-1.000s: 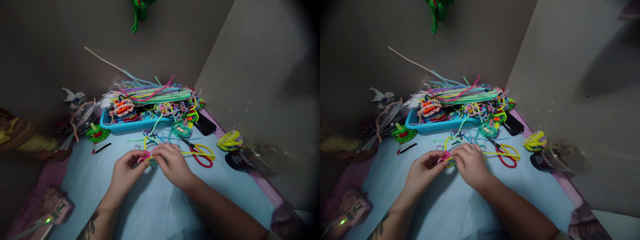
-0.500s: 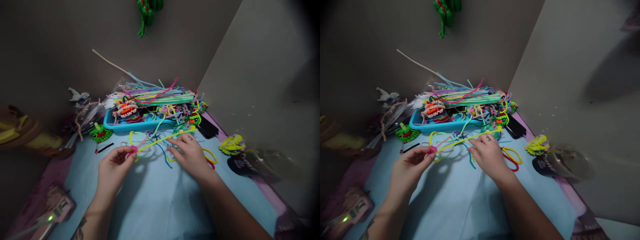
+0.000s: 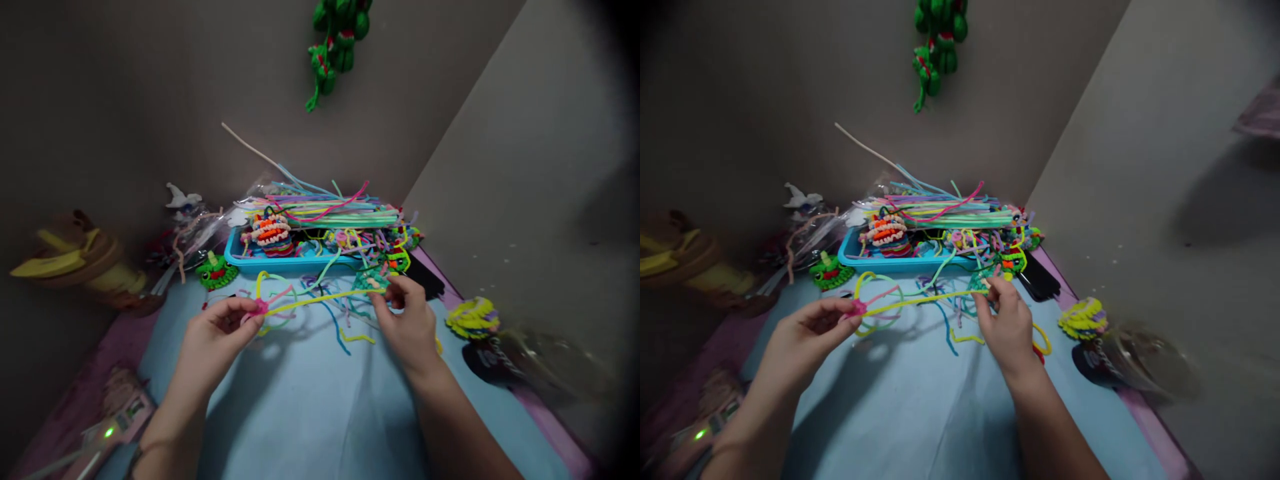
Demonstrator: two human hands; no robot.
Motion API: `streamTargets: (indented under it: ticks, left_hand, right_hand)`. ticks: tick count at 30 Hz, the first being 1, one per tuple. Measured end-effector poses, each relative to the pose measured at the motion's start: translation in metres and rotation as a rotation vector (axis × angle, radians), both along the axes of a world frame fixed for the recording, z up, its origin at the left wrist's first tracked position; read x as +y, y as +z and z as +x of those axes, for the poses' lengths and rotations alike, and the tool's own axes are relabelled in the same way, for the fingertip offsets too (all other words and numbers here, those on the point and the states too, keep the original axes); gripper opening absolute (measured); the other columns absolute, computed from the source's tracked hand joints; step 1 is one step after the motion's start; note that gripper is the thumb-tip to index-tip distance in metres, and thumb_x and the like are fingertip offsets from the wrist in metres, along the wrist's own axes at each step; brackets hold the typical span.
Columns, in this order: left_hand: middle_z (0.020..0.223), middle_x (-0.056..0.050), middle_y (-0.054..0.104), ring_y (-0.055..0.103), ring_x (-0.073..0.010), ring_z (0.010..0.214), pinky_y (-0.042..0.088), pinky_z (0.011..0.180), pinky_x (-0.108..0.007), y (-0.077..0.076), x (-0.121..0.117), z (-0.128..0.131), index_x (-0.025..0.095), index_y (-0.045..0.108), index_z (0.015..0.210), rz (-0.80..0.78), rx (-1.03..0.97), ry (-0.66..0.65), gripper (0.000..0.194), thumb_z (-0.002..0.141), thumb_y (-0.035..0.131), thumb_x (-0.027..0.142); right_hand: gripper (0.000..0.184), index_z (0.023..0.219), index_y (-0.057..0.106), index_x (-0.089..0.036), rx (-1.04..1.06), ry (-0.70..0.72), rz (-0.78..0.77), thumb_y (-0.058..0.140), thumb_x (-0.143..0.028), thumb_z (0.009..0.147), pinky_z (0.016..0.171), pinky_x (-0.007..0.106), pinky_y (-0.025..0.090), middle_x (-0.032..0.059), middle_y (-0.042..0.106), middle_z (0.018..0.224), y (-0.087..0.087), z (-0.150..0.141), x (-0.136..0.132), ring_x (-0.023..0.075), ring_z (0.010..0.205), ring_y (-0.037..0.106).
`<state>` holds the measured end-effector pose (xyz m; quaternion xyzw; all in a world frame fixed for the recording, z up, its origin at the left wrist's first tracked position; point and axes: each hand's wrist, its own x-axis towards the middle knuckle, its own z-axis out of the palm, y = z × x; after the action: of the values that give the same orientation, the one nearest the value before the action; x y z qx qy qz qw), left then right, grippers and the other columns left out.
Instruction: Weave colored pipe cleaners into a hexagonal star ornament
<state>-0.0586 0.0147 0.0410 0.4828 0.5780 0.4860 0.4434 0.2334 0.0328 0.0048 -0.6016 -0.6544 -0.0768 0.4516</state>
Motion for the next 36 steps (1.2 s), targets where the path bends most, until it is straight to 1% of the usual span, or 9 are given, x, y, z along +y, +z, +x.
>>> streamTargets:
  ticks: [2, 5, 11, 15, 18, 22, 25, 30, 36]
  left_hand:
    - [0.079, -0.005, 0.072, 0.064, -0.0125, 0.067, 0.051, 0.061, -0.021, 0.001, 0.000, -0.001, 0.015, 0.070, 0.079, -0.002, -0.041, -0.018, 0.023, 0.063, 0.080, 0.028]
    - [0.079, -0.005, 0.072, 0.064, -0.0129, 0.067, 0.052, 0.062, -0.022, 0.001, 0.001, -0.002, 0.014, 0.069, 0.078, -0.001, -0.079, -0.019, 0.024, 0.062, 0.081, 0.027]
    - [0.080, -0.005, 0.072, 0.064, -0.0138, 0.069, 0.052, 0.062, -0.023, -0.001, 0.001, -0.010, 0.015, 0.070, 0.081, 0.050, -0.065, 0.053, 0.025, 0.063, 0.080, 0.029]
    - [0.079, -0.006, 0.073, 0.065, -0.0152, 0.069, 0.052, 0.063, -0.024, -0.001, 0.002, -0.014, 0.015, 0.070, 0.082, 0.073, -0.048, 0.106, 0.027, 0.063, 0.080, 0.032]
    - [0.079, -0.006, 0.073, 0.065, -0.0151, 0.070, 0.052, 0.065, -0.024, -0.001, 0.002, -0.013, 0.015, 0.069, 0.082, 0.098, 0.027, 0.110, 0.025, 0.065, 0.079, 0.031]
    - [0.080, -0.006, 0.072, 0.065, -0.0157, 0.072, 0.052, 0.067, -0.025, -0.002, 0.000, -0.005, 0.016, 0.069, 0.080, 0.120, 0.117, 0.057, 0.019, 0.068, 0.076, 0.029]
    - [0.080, -0.005, 0.072, 0.066, -0.0157, 0.071, 0.052, 0.066, -0.025, -0.003, -0.002, 0.005, 0.017, 0.069, 0.079, 0.122, 0.098, -0.004, 0.015, 0.070, 0.074, 0.026]
    - [0.078, -0.004, 0.071, 0.067, -0.0162, 0.072, 0.055, 0.068, -0.026, -0.004, -0.006, 0.017, 0.018, 0.068, 0.076, 0.149, 0.055, -0.054, 0.010, 0.070, 0.074, 0.022]
    - [0.082, -0.002, 0.070, 0.066, -0.0149, 0.079, 0.054, 0.074, -0.025, -0.004, -0.012, 0.021, 0.021, 0.068, 0.077, 0.301, 0.157, -0.178, 0.007, 0.074, 0.070, 0.016]
  right_hand:
    - [0.026, 0.110, 0.058, -0.020, -0.045, 0.057, -0.056, 0.058, -0.028, 0.086, 0.069, 0.033, 0.049, 0.0051, 0.065, 0.083, -0.002, 0.002, 0.003, 0.0191, 0.072, 0.060]
    - [0.018, 0.098, 0.067, -0.020, -0.106, 0.195, -0.178, 0.055, -0.027, 0.087, 0.074, 0.036, 0.050, 0.0076, 0.066, 0.086, -0.004, 0.004, 0.006, 0.0222, 0.083, 0.062]
    - [0.017, 0.093, 0.069, -0.021, -0.107, 0.445, -0.314, 0.054, -0.027, 0.089, 0.072, 0.034, 0.050, 0.0040, 0.063, 0.077, -0.004, 0.002, 0.005, 0.0195, 0.077, 0.062]
    - [0.013, 0.089, 0.070, -0.022, -0.134, 0.492, -0.371, 0.057, -0.026, 0.086, 0.073, 0.032, 0.050, 0.0037, 0.063, 0.079, -0.004, 0.001, 0.004, 0.0192, 0.078, 0.062]
    - [0.014, 0.085, 0.070, -0.021, -0.100, 0.467, -0.328, 0.057, -0.024, 0.085, 0.071, 0.032, 0.050, 0.0041, 0.063, 0.078, -0.003, 0.001, 0.005, 0.0190, 0.077, 0.062]
    - [0.012, 0.083, 0.071, -0.021, 0.108, 0.283, -0.160, 0.060, -0.024, 0.083, 0.072, 0.033, 0.051, 0.0052, 0.065, 0.080, 0.003, -0.004, 0.002, 0.0191, 0.077, 0.063]
    - [0.008, 0.079, 0.071, -0.022, 0.384, 0.178, -0.137, 0.065, -0.026, 0.080, 0.068, 0.033, 0.051, 0.0043, 0.065, 0.079, 0.006, -0.012, -0.004, 0.0186, 0.075, 0.062]
    - [0.006, 0.078, 0.069, -0.021, 0.955, 0.369, -0.222, 0.067, -0.028, 0.077, 0.059, 0.031, 0.054, 0.0013, 0.065, 0.071, 0.007, -0.034, -0.015, 0.0148, 0.060, 0.062]
    - [0.014, 0.074, 0.066, -0.021, 1.227, 0.436, -0.268, 0.075, -0.031, 0.070, 0.053, 0.030, 0.055, 0.0005, 0.068, 0.070, 0.013, -0.050, -0.022, 0.0139, 0.053, 0.064]
